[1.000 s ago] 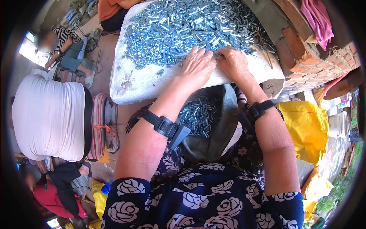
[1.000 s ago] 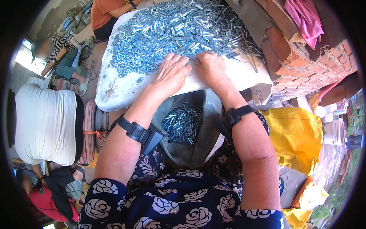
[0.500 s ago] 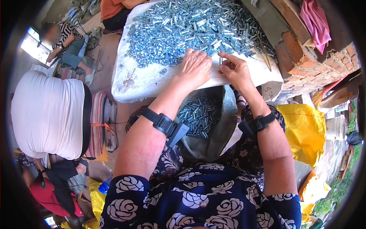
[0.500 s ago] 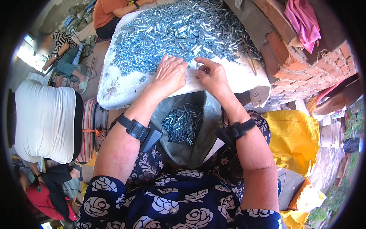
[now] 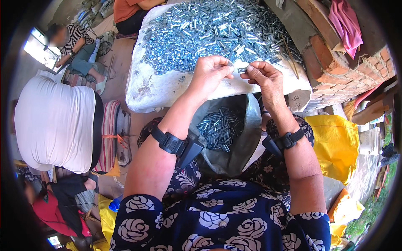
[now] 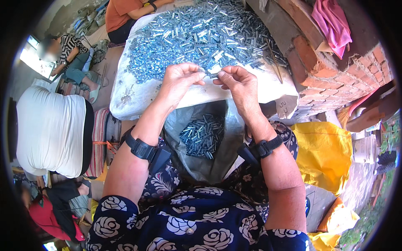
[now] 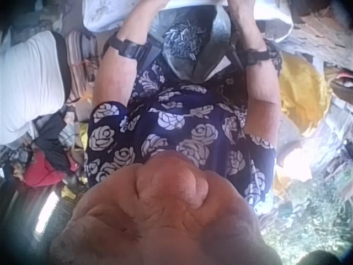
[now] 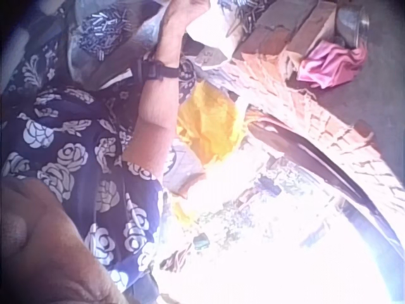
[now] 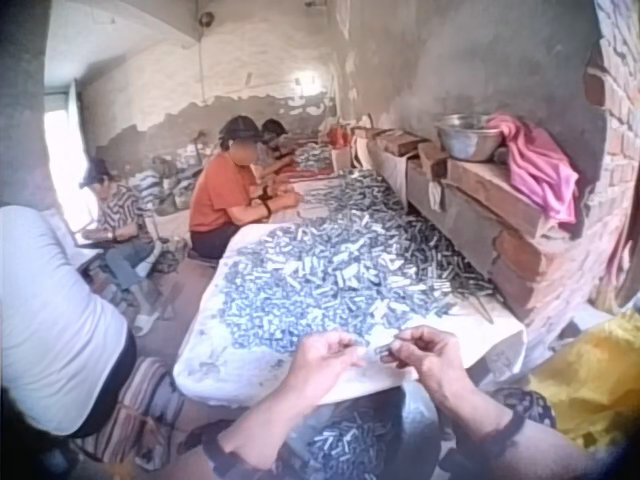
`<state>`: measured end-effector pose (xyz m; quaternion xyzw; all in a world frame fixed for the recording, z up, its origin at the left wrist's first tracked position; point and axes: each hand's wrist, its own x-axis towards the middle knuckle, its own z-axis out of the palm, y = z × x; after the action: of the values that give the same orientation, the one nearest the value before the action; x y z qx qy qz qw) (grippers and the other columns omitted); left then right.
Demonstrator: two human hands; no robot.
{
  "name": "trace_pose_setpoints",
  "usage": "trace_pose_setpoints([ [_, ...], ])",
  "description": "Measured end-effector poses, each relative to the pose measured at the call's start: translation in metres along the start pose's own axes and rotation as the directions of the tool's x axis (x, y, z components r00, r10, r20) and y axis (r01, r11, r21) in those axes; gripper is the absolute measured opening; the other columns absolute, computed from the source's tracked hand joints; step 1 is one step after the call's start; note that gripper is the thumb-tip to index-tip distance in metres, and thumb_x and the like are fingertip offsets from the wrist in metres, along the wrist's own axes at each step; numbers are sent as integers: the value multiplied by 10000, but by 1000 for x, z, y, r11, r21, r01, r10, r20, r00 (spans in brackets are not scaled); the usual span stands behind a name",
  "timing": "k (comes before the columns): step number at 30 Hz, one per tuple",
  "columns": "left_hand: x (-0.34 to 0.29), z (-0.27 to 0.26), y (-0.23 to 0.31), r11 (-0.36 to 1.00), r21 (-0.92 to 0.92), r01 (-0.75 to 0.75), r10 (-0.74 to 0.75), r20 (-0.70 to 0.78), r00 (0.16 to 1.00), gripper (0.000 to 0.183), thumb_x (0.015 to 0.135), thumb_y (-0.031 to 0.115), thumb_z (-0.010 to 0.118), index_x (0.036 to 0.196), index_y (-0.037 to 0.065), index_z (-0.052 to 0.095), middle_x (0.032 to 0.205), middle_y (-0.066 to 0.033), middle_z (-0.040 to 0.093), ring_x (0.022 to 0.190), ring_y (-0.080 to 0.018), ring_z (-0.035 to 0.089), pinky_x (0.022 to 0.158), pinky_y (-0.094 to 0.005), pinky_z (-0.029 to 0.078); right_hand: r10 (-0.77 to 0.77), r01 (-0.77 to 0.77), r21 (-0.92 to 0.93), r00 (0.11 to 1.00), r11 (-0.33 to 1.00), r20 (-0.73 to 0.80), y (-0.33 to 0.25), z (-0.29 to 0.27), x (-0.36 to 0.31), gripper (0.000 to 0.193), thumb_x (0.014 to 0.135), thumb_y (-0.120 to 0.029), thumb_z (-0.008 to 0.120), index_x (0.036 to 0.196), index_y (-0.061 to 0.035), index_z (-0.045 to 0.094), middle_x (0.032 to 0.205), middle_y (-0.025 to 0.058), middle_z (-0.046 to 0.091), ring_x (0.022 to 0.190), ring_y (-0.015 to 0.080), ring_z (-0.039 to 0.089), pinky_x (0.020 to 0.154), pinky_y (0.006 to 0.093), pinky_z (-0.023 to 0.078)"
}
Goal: Sorting and inspecting small metal anchors or screw sleeves at a workshop table.
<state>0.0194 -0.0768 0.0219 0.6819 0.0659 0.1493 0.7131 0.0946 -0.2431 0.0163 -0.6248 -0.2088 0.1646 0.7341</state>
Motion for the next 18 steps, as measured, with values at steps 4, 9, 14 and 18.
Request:
trace_pose_setpoints([
  [4,-9,2,7,999,-42,13,-14,-10,1000,182,827,20,631,972,-85,602,833,-111,646,753,-157,647,680,-254,511,3,-3,41,1000,999,-4,-2,9,-4,118,859,-79,638,934,12,628,819,78,668,739,144,666,645,231,484],
  [9,-11,1,6,1000,-13,-22,22,6,1000,229,836,1,611,1036,-107,579,858,-126,644,753,-157,647,682,-252,510,10,-9,44,1000,999,-19,-1,11,-5,113,857,-78,643,924,12,633,805,74,669,735,143,666,637,224,480],
  [14,-15,2,-5,965,244,-96,91,31,995,245,814,-7,598,1050,-69,605,802,-116,659,680,-135,640,594,-253,494,-26,26,59,1000,998,5,0,17,-6,93,848,-60,651,904,13,632,802,75,669,717,137,661,635,220,489],
  [18,-19,4,1,676,673,-300,300,121,946,243,816,51,622,1049,-18,626,783,-154,667,658,-185,654,592,-308,503,-62,62,10,998,998,14,1,16,-7,85,838,-33,655,894,24,627,797,78,668,716,135,657,658,229,508],
])
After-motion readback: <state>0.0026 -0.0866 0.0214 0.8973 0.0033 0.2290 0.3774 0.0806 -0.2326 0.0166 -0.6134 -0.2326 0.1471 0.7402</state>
